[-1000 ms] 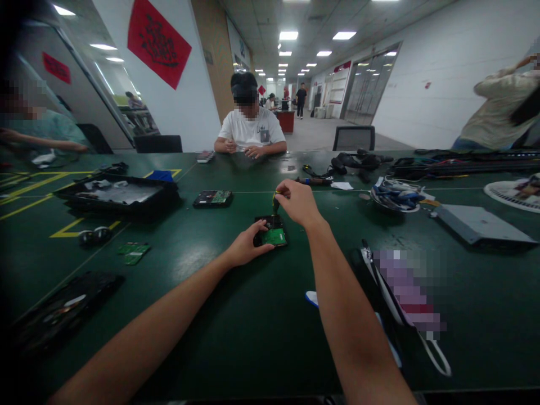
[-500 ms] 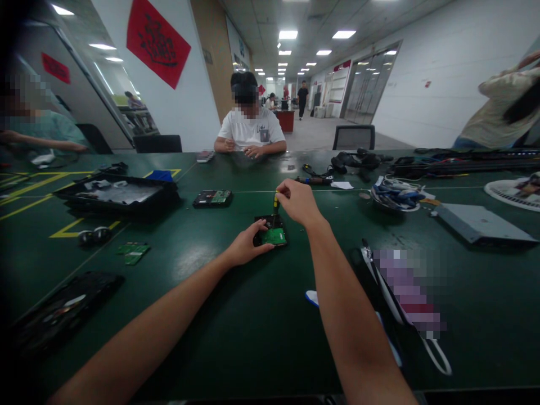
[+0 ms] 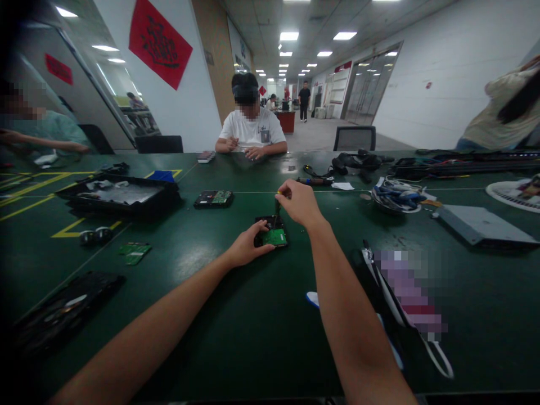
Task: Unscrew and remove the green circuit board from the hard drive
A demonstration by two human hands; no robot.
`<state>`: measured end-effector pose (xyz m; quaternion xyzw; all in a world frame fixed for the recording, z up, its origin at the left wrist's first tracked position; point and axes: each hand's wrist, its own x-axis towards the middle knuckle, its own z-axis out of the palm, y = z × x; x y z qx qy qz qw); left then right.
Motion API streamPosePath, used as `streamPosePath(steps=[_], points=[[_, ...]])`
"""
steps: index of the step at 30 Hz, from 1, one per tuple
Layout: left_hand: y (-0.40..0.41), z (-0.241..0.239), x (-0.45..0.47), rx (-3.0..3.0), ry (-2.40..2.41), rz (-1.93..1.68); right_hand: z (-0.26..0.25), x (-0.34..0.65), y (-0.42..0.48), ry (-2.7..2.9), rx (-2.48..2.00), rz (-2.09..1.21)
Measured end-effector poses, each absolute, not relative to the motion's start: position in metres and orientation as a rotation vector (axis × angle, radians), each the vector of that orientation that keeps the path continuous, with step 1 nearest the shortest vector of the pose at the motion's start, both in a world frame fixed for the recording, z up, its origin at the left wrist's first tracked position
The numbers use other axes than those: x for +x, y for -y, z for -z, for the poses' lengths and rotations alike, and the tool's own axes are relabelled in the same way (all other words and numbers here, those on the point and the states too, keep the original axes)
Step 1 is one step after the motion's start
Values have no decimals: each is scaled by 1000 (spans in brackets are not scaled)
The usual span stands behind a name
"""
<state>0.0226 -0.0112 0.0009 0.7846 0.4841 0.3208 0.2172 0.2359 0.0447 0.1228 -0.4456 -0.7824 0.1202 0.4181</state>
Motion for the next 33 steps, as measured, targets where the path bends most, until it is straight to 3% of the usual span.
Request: streamPosePath(steps=[33], points=[[12, -2, 23, 2176, -1334, -881, -122, 235, -45, 1990, -1124, -249]])
